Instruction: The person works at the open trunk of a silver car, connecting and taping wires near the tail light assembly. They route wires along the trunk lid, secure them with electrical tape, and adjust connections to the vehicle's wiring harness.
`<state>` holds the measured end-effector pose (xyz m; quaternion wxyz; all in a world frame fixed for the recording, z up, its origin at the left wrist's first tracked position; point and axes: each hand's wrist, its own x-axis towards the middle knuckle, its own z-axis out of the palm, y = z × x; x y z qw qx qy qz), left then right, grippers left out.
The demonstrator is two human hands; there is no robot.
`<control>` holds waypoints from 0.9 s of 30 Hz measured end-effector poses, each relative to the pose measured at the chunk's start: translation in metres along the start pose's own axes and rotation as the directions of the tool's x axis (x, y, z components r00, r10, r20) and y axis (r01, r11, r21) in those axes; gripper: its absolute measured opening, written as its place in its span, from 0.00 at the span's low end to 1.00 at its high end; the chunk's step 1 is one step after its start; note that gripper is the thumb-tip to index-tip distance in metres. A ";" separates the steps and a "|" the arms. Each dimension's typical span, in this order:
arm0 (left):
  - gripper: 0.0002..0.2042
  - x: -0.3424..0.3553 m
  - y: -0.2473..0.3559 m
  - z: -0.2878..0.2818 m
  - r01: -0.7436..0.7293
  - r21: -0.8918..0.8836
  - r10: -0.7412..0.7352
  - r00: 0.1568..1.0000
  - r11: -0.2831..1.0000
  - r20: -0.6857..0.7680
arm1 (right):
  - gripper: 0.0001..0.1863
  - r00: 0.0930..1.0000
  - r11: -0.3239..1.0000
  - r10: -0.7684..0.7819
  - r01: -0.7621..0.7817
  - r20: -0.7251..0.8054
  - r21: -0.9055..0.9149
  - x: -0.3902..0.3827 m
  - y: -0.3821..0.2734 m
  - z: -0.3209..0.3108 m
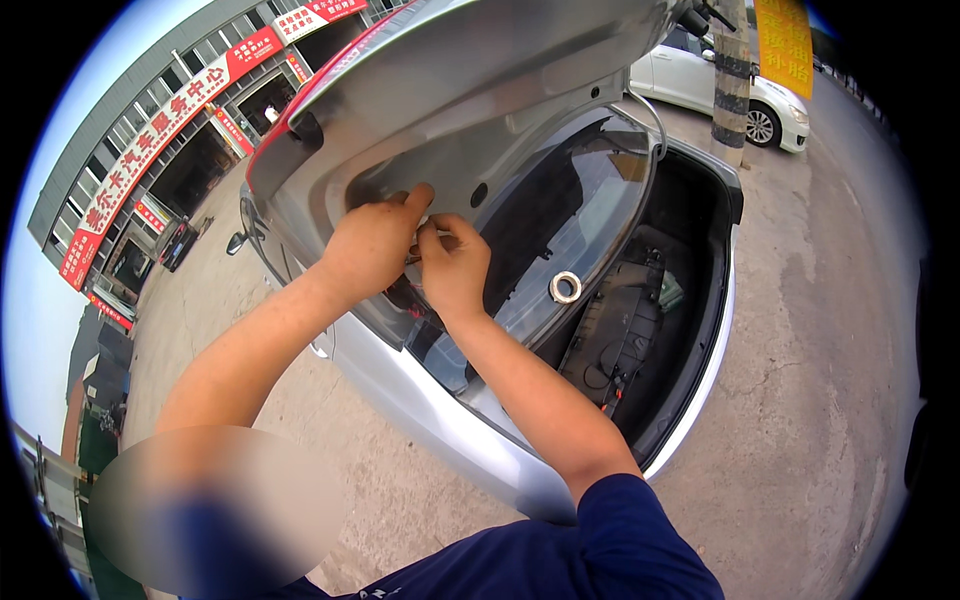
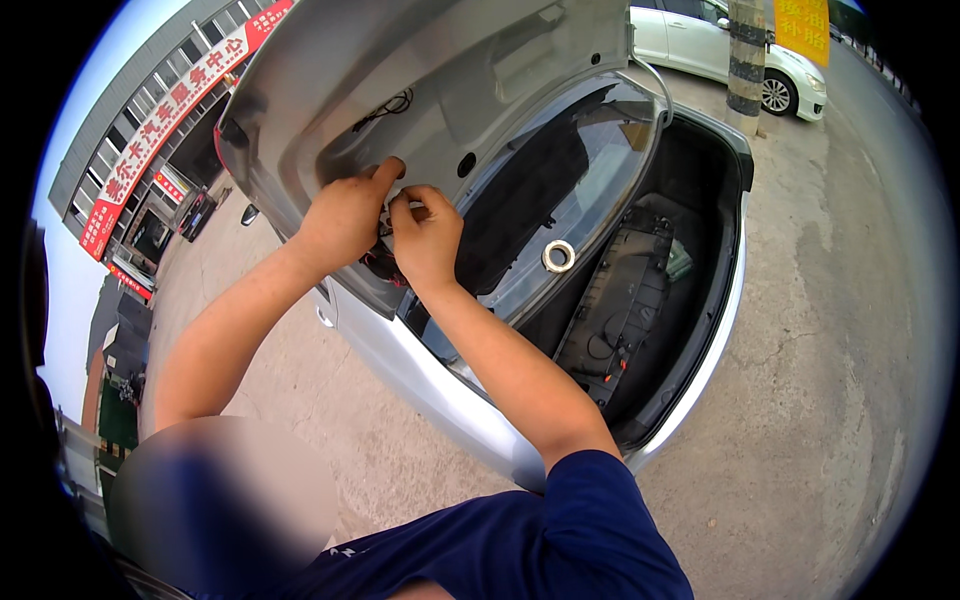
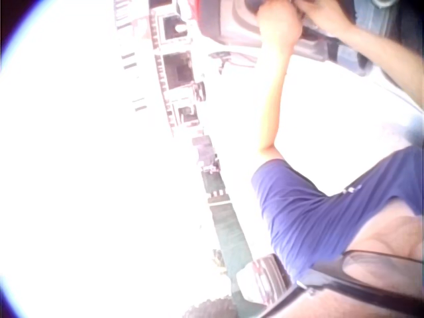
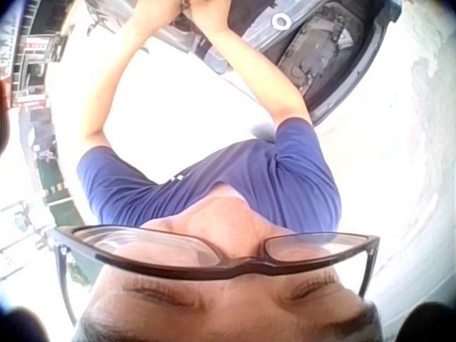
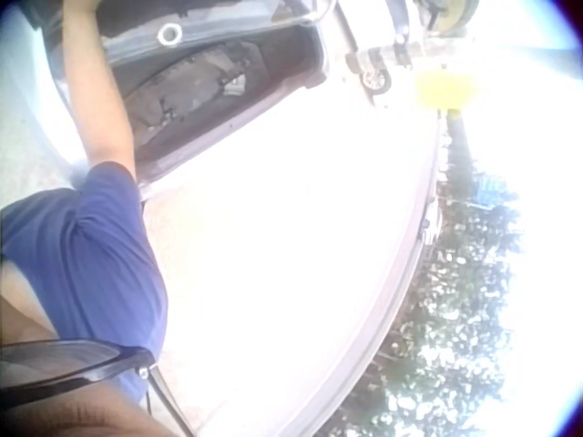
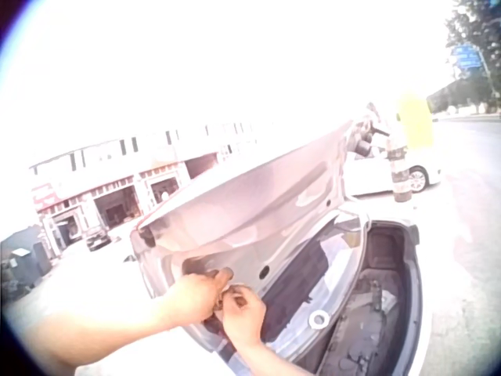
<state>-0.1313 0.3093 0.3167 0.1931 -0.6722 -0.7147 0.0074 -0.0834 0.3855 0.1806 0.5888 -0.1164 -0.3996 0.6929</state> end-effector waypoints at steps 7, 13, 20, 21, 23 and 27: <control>0.34 -0.001 0.000 -0.001 0.026 0.015 -0.026 1.000 1.000 0.008 | 0.06 0.979 0.977 0.175 -0.186 0.104 0.107 0.013 -0.007 -0.025; 0.33 -0.002 -0.001 -0.002 0.020 -0.030 -0.020 1.000 0.999 0.002 | 0.16 0.848 0.909 -0.221 0.358 0.482 -0.213 0.019 -0.036 -0.041; 0.32 -0.002 -0.001 -0.002 0.022 -0.029 -0.022 1.000 0.999 -0.002 | 0.11 0.734 0.729 -0.317 0.593 0.601 -0.340 0.034 -0.042 -0.039; 0.32 -0.003 -0.001 -0.002 0.025 -0.024 -0.025 1.000 0.999 0.000 | 0.08 0.762 0.751 -0.324 0.567 0.560 -0.337 0.031 -0.041 -0.037; 0.32 -0.002 0.001 -0.002 0.024 -0.018 -0.024 1.000 1.000 0.001 | 0.05 0.859 0.863 -0.257 0.410 0.443 -0.295 0.028 -0.034 -0.033; 0.32 -0.003 -0.001 0.000 0.026 0.004 -0.026 1.000 1.000 -0.001 | 0.10 0.971 0.990 0.136 -0.127 0.198 -0.055 0.016 -0.021 -0.016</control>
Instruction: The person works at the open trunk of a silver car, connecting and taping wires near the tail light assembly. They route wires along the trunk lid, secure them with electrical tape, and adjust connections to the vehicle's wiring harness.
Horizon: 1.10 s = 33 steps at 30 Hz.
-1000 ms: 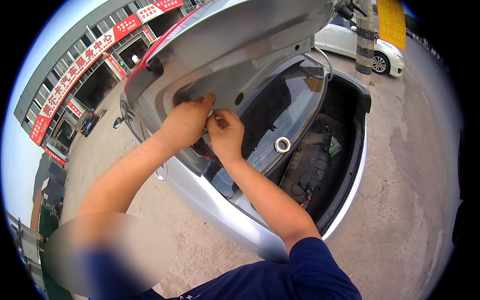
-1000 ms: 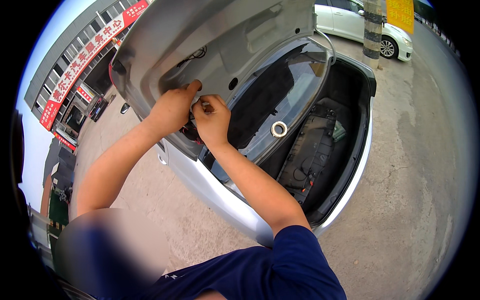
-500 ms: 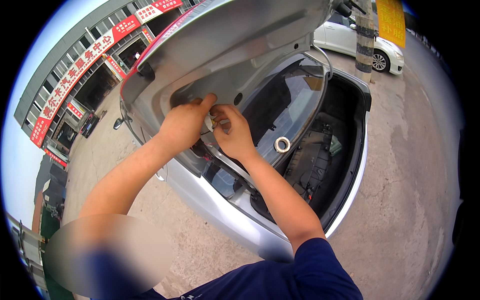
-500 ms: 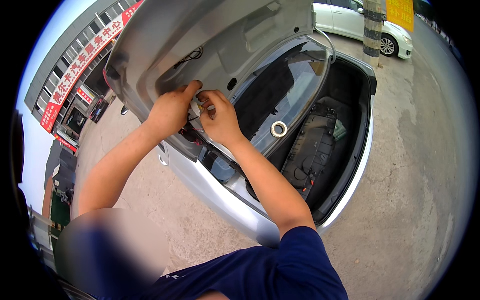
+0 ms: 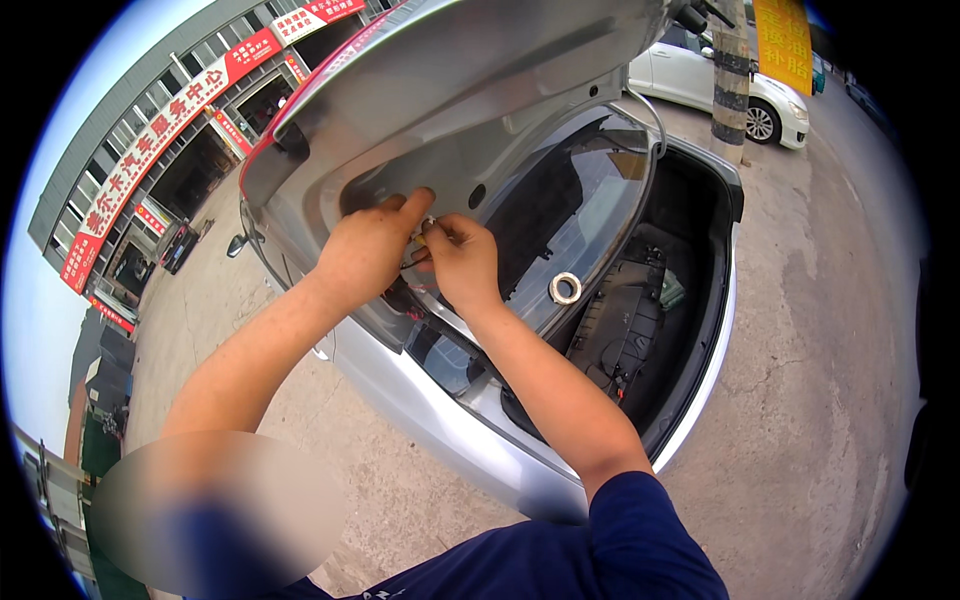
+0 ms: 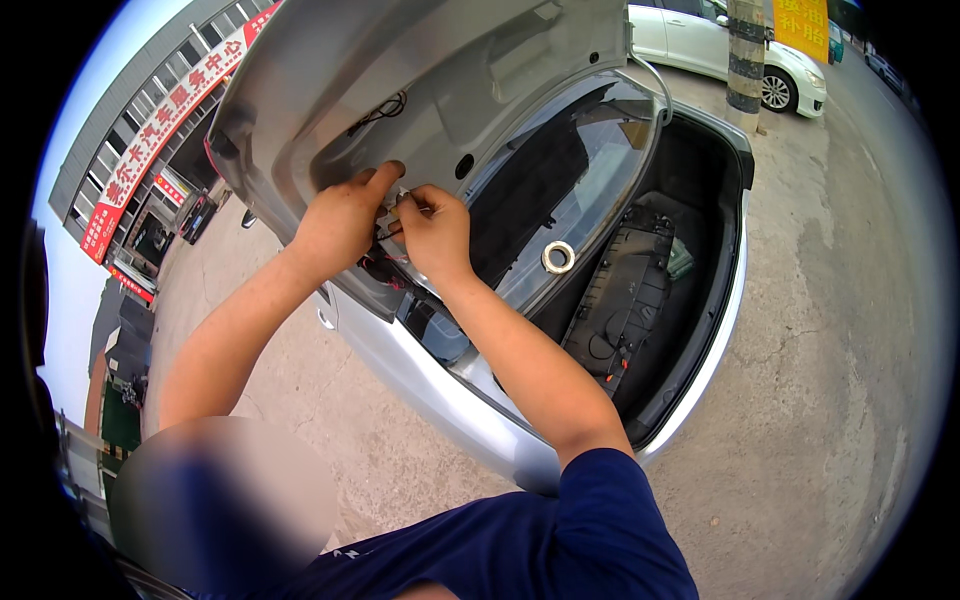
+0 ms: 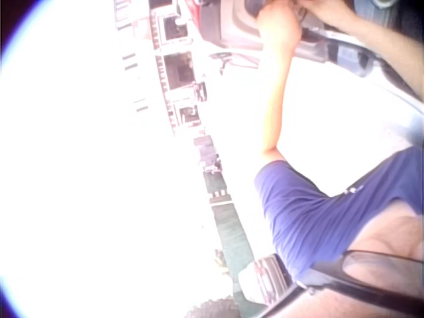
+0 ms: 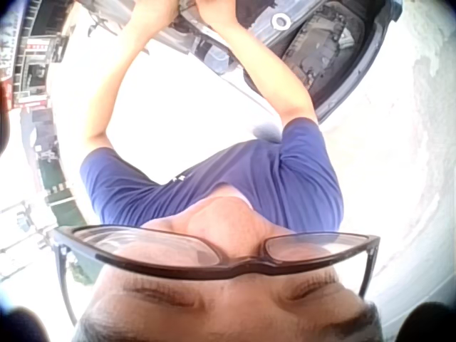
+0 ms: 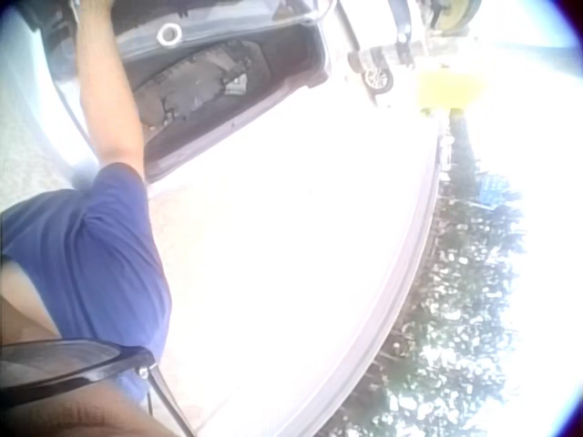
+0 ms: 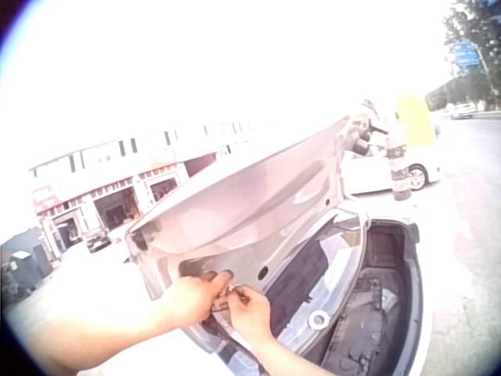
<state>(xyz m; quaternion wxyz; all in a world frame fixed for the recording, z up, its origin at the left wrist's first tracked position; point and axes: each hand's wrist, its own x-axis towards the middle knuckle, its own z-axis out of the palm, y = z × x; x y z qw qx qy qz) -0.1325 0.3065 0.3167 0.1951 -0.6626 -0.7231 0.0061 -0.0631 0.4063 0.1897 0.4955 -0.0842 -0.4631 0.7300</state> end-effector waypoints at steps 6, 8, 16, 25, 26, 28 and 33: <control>0.30 0.000 0.004 -0.002 -0.037 0.031 0.037 0.999 0.999 0.005 | 0.12 0.895 0.870 0.430 -0.446 0.121 0.210 0.015 0.001 -0.008; 0.27 -0.002 0.005 -0.004 -0.064 0.050 0.064 0.998 0.997 0.002 | 0.12 0.826 0.806 0.522 -0.560 0.214 0.194 0.024 -0.002 -0.014; 0.17 -0.005 -0.011 0.008 -0.153 0.044 0.152 0.988 0.987 0.012 | 0.13 0.642 0.663 0.660 -0.742 0.390 0.099 0.045 0.001 -0.030; 0.09 -0.015 -0.022 0.017 -0.203 -0.001 0.203 0.979 0.979 -0.001 | 0.14 0.652 0.684 0.705 -0.729 0.280 -0.027 0.027 -0.015 -0.016; 0.10 -0.015 -0.021 0.017 -0.195 0.024 0.195 0.981 0.980 0.011 | 0.13 0.661 0.694 0.708 -0.717 0.248 -0.068 0.023 -0.018 -0.014; 0.10 -0.011 -0.017 0.014 -0.195 0.062 0.194 0.981 0.979 0.028 | 0.15 0.835 0.839 0.532 -0.498 0.141 -0.220 0.023 -0.009 -0.019; 0.11 -0.007 -0.014 0.015 -0.159 0.065 0.160 0.987 0.985 -0.014 | 0.10 0.953 0.851 -0.216 0.290 0.212 -0.438 0.011 0.015 -0.038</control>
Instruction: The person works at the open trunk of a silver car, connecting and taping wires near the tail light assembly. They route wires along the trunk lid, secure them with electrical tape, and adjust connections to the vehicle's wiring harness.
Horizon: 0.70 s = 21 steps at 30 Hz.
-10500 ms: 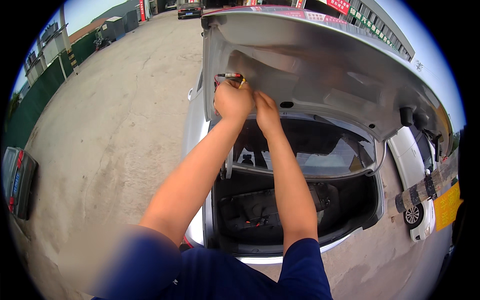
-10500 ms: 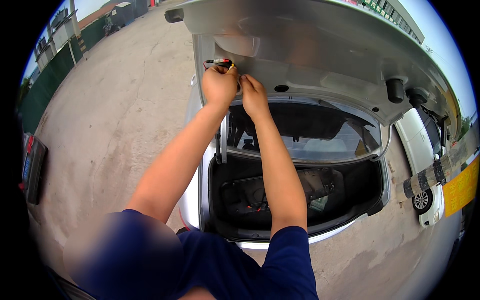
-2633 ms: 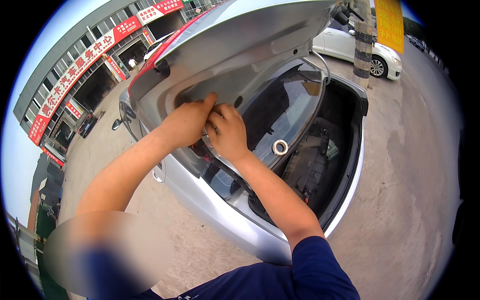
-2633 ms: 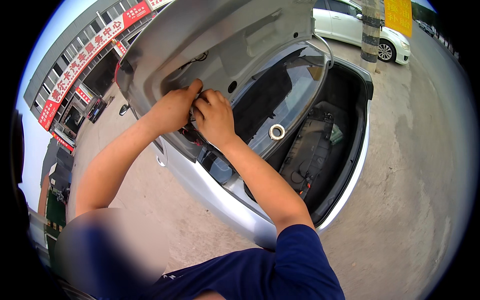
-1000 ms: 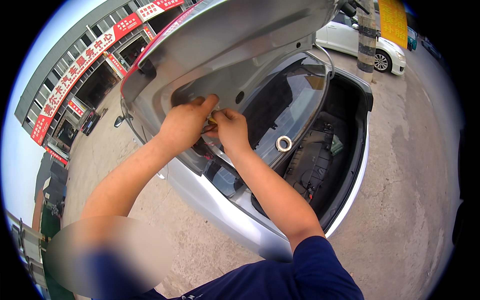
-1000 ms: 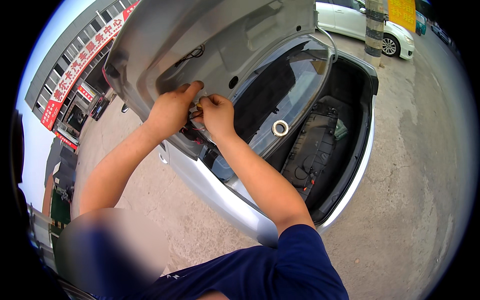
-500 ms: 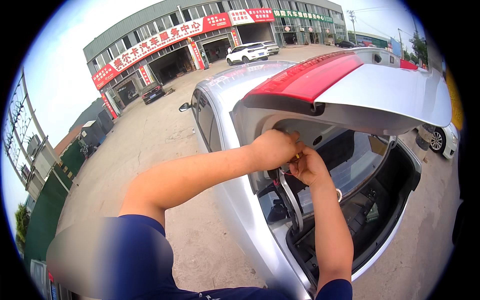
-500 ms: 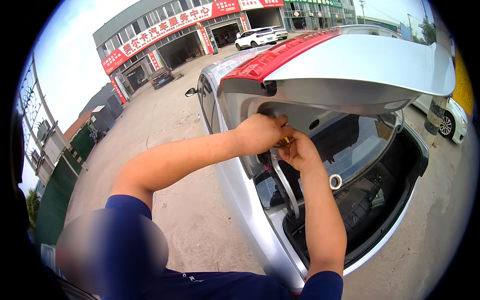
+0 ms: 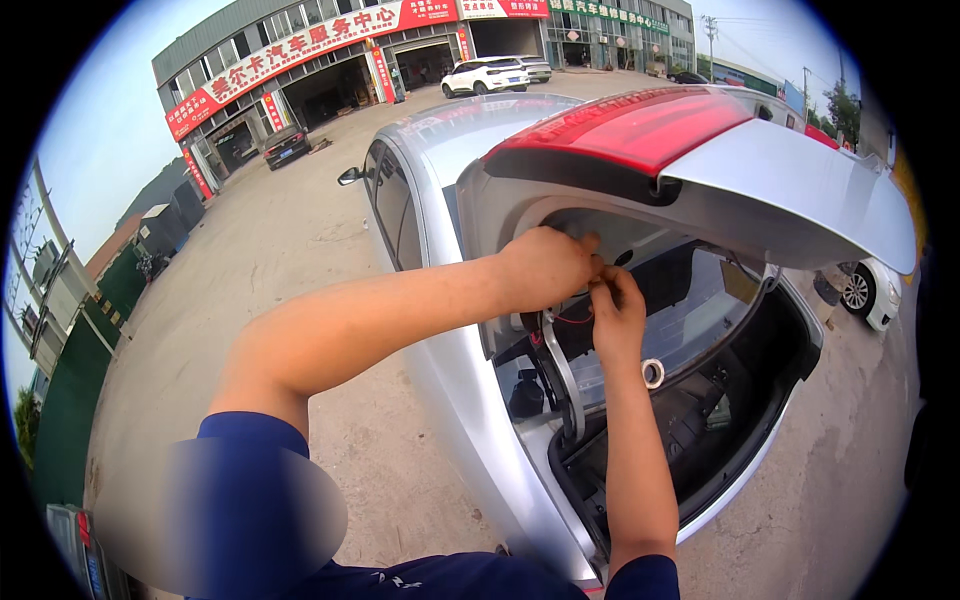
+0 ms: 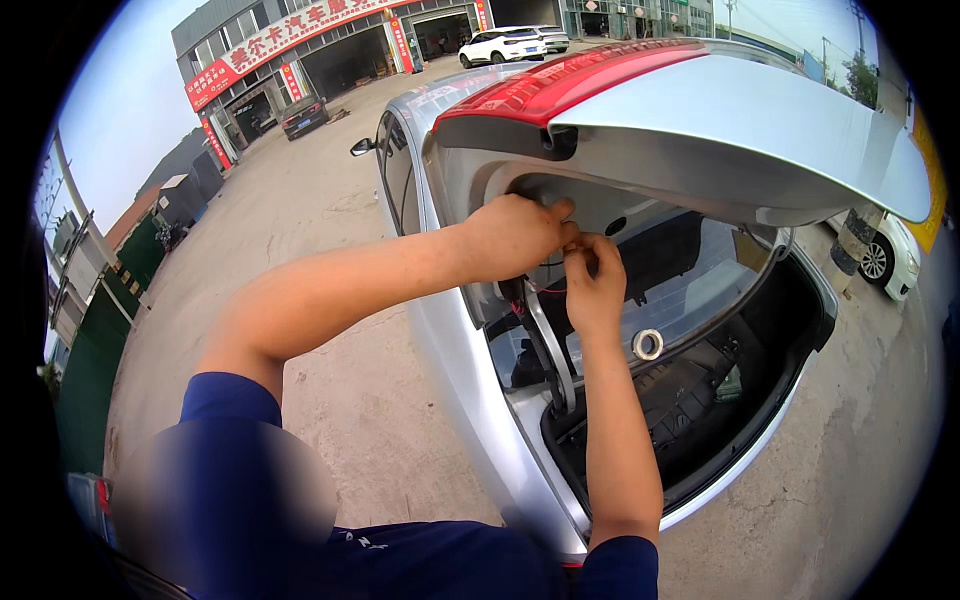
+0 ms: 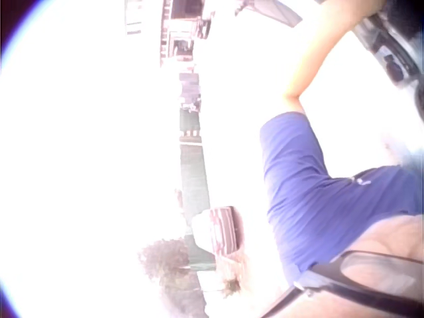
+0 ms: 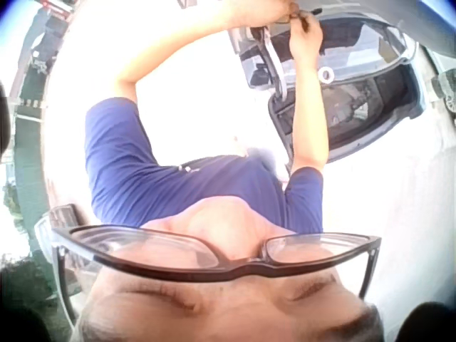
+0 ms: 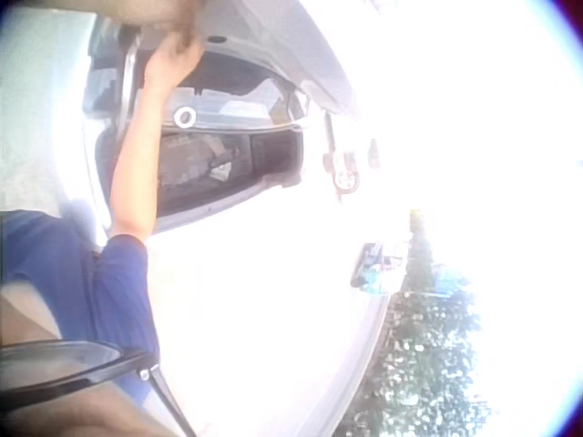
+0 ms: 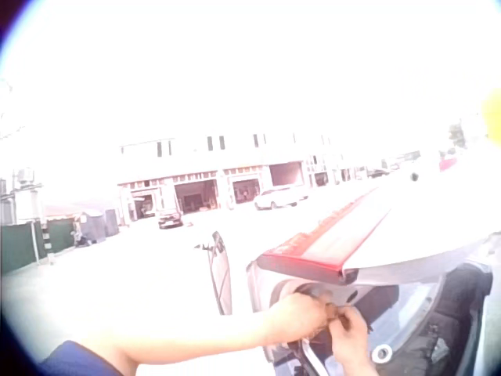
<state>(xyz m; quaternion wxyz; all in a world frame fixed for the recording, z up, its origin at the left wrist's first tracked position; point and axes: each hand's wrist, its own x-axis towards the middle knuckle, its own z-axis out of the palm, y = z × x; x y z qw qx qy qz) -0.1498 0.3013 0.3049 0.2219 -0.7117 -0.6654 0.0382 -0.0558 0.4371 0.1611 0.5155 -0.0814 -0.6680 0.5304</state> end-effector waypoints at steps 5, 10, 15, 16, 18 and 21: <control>0.21 0.001 0.004 -0.010 0.097 -0.007 -0.096 0.994 0.995 0.053 | 0.10 0.992 0.996 0.077 -0.080 0.103 0.026 -0.001 -0.018 0.003; 0.26 0.003 0.010 -0.021 0.114 -0.084 -0.109 0.992 0.990 0.062 | 0.11 0.982 0.982 0.127 -0.144 0.136 0.120 0.000 -0.009 0.001; 0.24 0.000 0.006 -0.023 0.111 -0.156 -0.104 0.993 0.981 0.053 | 0.13 0.912 0.910 0.269 -0.346 0.309 0.228 0.009 -0.012 -0.004; 0.23 -0.001 0.007 -0.024 0.112 -0.161 -0.106 0.993 0.981 0.047 | 0.13 0.885 0.849 0.340 -0.435 0.319 0.301 0.009 -0.016 -0.005; 0.21 -0.002 0.007 -0.024 0.116 -0.170 -0.112 0.993 0.979 0.034 | 0.13 0.809 0.683 0.468 -0.586 0.356 0.435 0.009 -0.023 -0.005; 0.21 -0.002 0.010 -0.024 0.142 -0.153 -0.140 0.990 0.978 0.023 | 0.13 0.733 0.537 0.446 -0.678 0.513 0.502 0.016 -0.020 -0.010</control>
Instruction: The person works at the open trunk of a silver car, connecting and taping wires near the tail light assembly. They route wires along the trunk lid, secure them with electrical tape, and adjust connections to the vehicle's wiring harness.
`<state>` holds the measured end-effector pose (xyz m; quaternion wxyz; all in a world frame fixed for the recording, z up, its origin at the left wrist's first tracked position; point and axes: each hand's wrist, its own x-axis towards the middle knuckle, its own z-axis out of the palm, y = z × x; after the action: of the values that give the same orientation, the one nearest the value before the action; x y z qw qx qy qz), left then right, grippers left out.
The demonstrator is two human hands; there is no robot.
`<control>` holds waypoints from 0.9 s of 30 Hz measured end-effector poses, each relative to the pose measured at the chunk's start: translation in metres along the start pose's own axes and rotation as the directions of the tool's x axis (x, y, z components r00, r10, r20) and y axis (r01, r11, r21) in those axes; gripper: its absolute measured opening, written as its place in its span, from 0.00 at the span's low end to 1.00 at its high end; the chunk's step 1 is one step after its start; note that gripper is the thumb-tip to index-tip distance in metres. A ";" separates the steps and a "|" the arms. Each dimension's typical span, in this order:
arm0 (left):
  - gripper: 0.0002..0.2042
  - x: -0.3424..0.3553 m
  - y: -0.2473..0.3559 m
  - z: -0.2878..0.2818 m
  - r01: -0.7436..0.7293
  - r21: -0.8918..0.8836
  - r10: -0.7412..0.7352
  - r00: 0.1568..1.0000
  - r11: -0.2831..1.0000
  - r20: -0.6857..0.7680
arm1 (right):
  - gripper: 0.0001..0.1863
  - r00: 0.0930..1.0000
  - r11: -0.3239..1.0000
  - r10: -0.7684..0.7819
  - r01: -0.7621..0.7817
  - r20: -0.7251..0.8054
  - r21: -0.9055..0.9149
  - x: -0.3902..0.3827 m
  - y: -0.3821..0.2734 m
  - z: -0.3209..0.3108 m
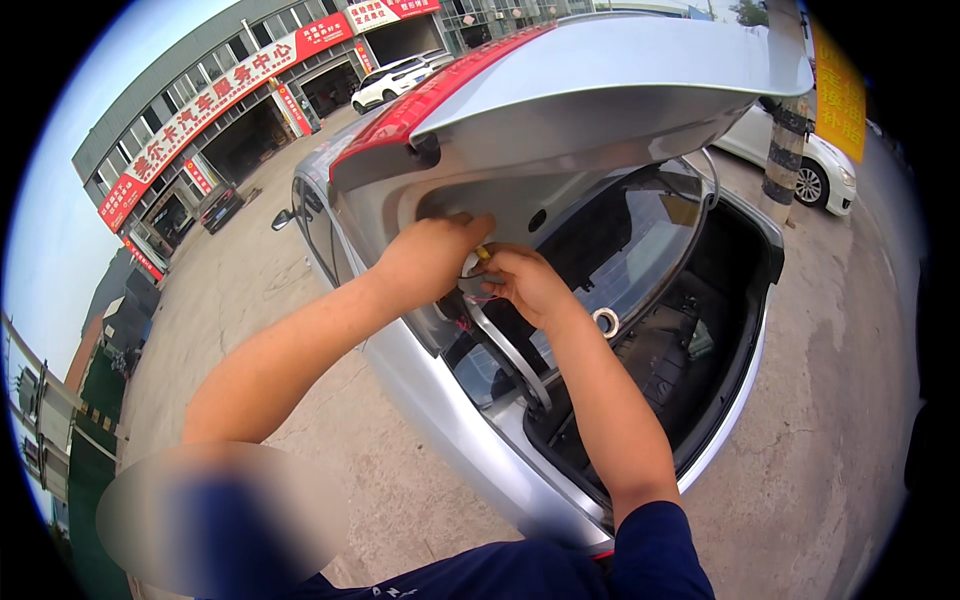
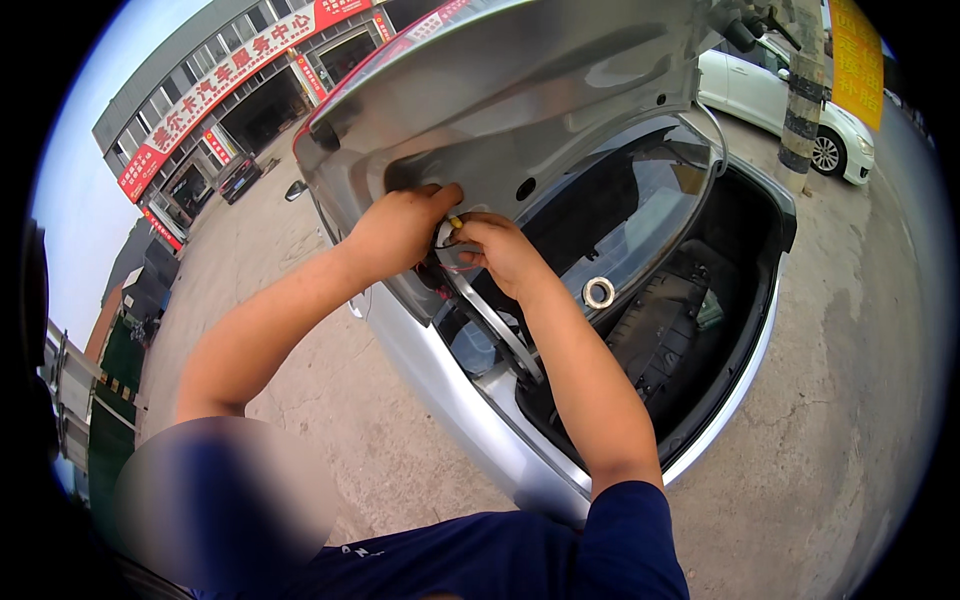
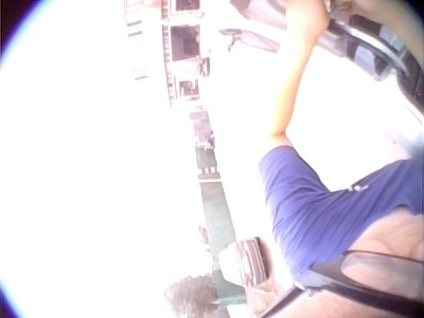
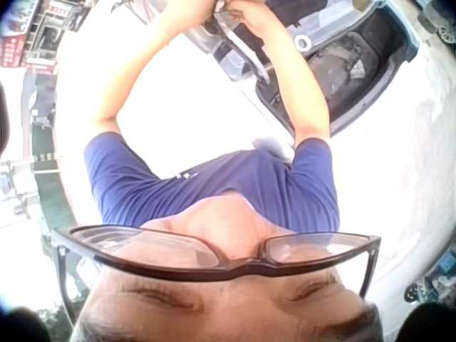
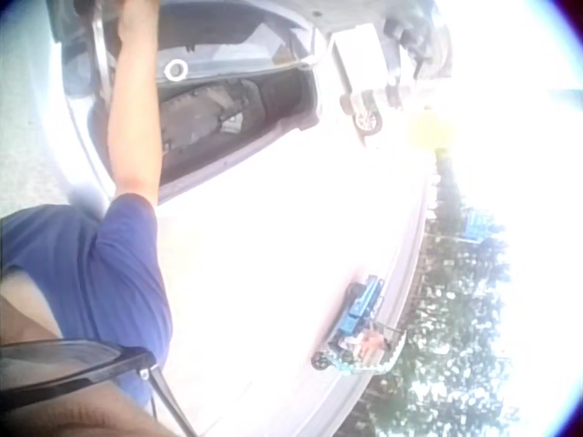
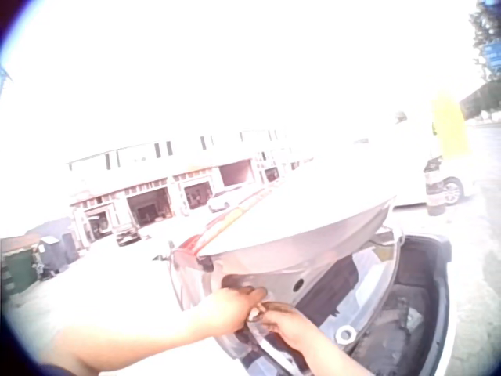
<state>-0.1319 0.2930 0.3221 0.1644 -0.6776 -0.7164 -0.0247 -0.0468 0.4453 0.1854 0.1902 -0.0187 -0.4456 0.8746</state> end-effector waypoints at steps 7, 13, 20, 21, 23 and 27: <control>0.22 -0.001 0.001 0.002 0.033 0.043 -0.033 0.999 0.999 -0.004 | 0.15 0.915 0.645 -0.389 0.350 0.102 -0.680 0.003 0.004 0.006; 0.22 0.000 0.003 0.001 0.044 0.049 -0.045 0.999 0.998 0.019 | 0.15 0.797 0.360 -0.589 0.410 0.137 -0.838 -0.019 -0.006 0.018; 0.25 0.000 -0.004 0.012 0.018 0.038 -0.016 0.998 0.999 -0.055 | 0.11 0.691 0.201 -0.685 0.482 0.229 -0.853 -0.023 -0.009 0.020; 0.25 0.000 -0.004 0.012 0.014 0.030 -0.013 0.999 0.999 -0.052 | 0.10 0.673 0.109 -0.683 0.478 0.284 -0.871 -0.023 -0.010 0.018; 0.25 0.000 -0.004 0.013 0.013 0.035 -0.011 0.998 0.999 -0.065 | 0.08 0.602 -0.044 -0.707 0.485 0.370 -0.874 -0.020 -0.008 0.015; 0.27 0.000 -0.007 0.016 0.028 0.061 -0.024 0.998 0.998 -0.058 | 0.06 0.511 -0.157 -0.747 0.486 0.425 -0.860 -0.011 -0.001 0.011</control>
<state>-0.1420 0.2965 0.3078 0.2050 -0.6619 -0.7206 -0.0241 -0.0384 0.4334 0.1919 0.5818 -0.0063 -0.7875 0.2034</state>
